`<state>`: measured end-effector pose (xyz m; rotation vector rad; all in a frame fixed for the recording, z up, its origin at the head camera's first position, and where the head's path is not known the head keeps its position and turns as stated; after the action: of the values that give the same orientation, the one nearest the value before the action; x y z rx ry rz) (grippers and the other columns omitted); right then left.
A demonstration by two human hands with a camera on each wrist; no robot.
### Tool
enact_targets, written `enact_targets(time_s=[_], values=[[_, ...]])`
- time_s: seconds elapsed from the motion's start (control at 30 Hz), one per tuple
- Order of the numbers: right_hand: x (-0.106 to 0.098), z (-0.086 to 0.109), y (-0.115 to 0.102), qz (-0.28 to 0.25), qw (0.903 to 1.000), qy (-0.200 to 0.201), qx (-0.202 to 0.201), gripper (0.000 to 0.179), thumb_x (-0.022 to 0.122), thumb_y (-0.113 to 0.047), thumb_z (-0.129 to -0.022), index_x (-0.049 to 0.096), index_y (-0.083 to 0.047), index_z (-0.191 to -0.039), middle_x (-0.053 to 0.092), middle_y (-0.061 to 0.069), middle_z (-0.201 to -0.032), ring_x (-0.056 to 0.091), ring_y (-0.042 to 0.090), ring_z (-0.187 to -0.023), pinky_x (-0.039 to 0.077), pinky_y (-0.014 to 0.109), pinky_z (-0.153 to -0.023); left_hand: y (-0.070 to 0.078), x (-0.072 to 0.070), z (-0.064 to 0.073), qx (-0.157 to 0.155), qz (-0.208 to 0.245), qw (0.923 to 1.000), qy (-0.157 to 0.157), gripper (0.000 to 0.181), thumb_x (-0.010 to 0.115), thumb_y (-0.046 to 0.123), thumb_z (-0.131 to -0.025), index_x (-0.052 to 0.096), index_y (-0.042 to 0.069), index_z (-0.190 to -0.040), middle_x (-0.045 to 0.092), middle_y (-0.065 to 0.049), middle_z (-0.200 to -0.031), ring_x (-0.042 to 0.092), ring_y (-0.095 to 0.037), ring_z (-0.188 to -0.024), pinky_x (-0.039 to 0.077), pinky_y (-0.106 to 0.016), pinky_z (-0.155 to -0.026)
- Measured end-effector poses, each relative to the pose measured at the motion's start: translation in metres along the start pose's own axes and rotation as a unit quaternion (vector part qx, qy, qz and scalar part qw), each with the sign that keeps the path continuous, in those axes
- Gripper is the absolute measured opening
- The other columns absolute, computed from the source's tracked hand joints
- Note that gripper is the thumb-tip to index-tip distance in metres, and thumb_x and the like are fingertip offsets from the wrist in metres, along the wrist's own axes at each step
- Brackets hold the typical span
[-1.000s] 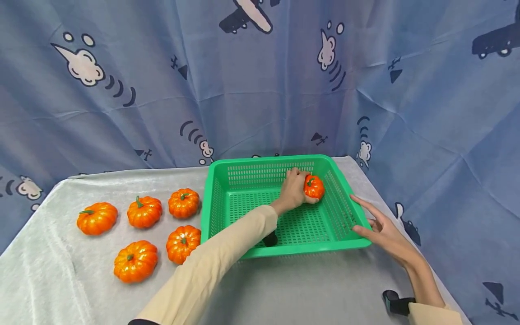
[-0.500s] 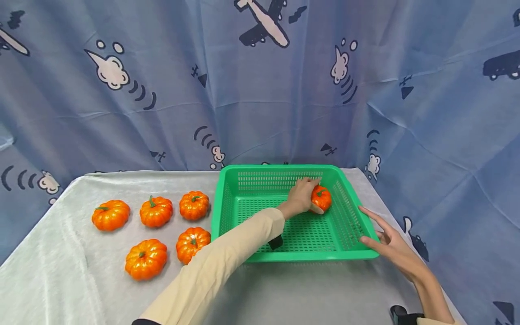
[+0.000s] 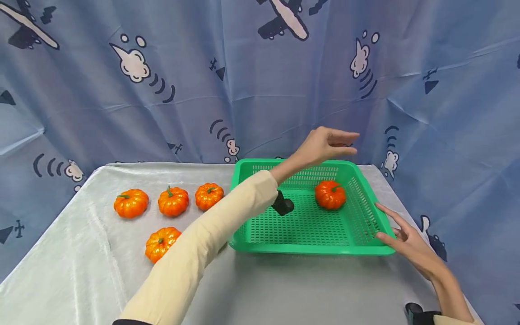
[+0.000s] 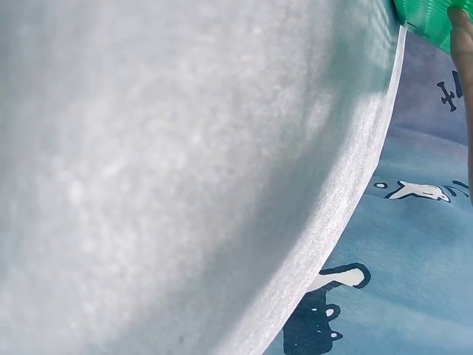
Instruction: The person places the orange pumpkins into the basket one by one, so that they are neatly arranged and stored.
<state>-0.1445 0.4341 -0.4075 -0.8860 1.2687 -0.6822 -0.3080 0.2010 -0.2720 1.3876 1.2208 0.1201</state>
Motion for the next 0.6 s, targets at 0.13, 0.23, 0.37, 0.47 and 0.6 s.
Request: enact_targets(time_s=[0.13, 0.23, 0.37, 0.47, 0.6], values=[[-0.005, -0.001, 0.0, -0.001, 1.0, -0.002, -0.001, 0.067, 0.04, -0.01, -0.103, 0.007, -0.037, -0.154, 0.035, -0.007, -0.109, 0.05, 0.018, -0.058, 0.041, 0.034, -0.053, 0.02, -0.032, 0.013, -0.016, 0.053, 0.9983, -0.019, 0.046, 0.076, 0.03, -0.083, 0.064, 0.025, -0.127, 0.065, 0.016, -0.118, 0.059, 0.009, -0.099, 0.043, -0.008, -0.079], [-0.005, -0.002, 0.001, 0.0, 1.0, -0.006, -0.004, 0.067, 0.04, -0.01, -0.103, 0.006, -0.037, -0.154, 0.032, -0.01, -0.118, 0.056, 0.018, -0.064, 0.043, 0.033, -0.055, 0.022, -0.053, 0.034, -0.008, 0.081, 0.9964, -0.022, 0.045, 0.077, 0.027, -0.082, 0.065, 0.021, -0.126, 0.066, 0.014, -0.118, 0.059, 0.008, -0.098, 0.044, -0.009, -0.081], [-0.003, -0.003, 0.002, -0.009, 0.9999, -0.011, 0.005, 0.067, 0.039, -0.01, -0.103, 0.006, -0.039, -0.153, 0.042, -0.006, -0.086, 0.045, 0.019, -0.051, 0.04, 0.035, -0.05, 0.016, -0.078, 0.066, 0.019, 0.127, 0.9916, -0.017, 0.044, 0.077, 0.021, -0.083, 0.065, 0.015, -0.125, 0.067, 0.01, -0.118, 0.059, 0.007, -0.1, 0.045, -0.012, -0.087], [0.0, -0.005, 0.003, -0.009, 0.9997, -0.006, 0.024, 0.068, 0.041, -0.012, -0.103, 0.005, -0.044, -0.152, 0.035, -0.005, -0.069, 0.037, 0.019, -0.047, 0.038, 0.035, -0.049, 0.01, -0.092, 0.088, 0.044, 0.137, 0.9895, -0.01, 0.044, 0.077, 0.017, -0.083, 0.065, 0.01, -0.124, 0.066, 0.004, -0.119, 0.06, 0.004, -0.103, 0.045, -0.014, -0.091], [0.003, -0.008, 0.004, 0.002, 0.9992, -0.001, 0.04, 0.068, 0.042, -0.017, -0.103, 0.002, -0.044, -0.151, 0.034, -0.017, -0.113, 0.051, 0.016, -0.059, 0.043, 0.032, -0.054, 0.004, -0.104, 0.115, 0.074, 0.136, 0.9879, -0.004, 0.042, 0.077, 0.011, -0.082, 0.065, 0.004, -0.122, 0.065, -0.006, -0.122, 0.061, -0.002, -0.107, 0.046, -0.018, -0.093]])
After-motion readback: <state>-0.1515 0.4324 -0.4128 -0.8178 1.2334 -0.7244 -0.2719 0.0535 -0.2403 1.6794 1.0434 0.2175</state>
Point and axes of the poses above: each hand's wrist, its own z-axis away from the middle knuckle, its own x-axis out of the palm, y = z × x, the point moved 2 cm from there along -z, towards the middle knuckle
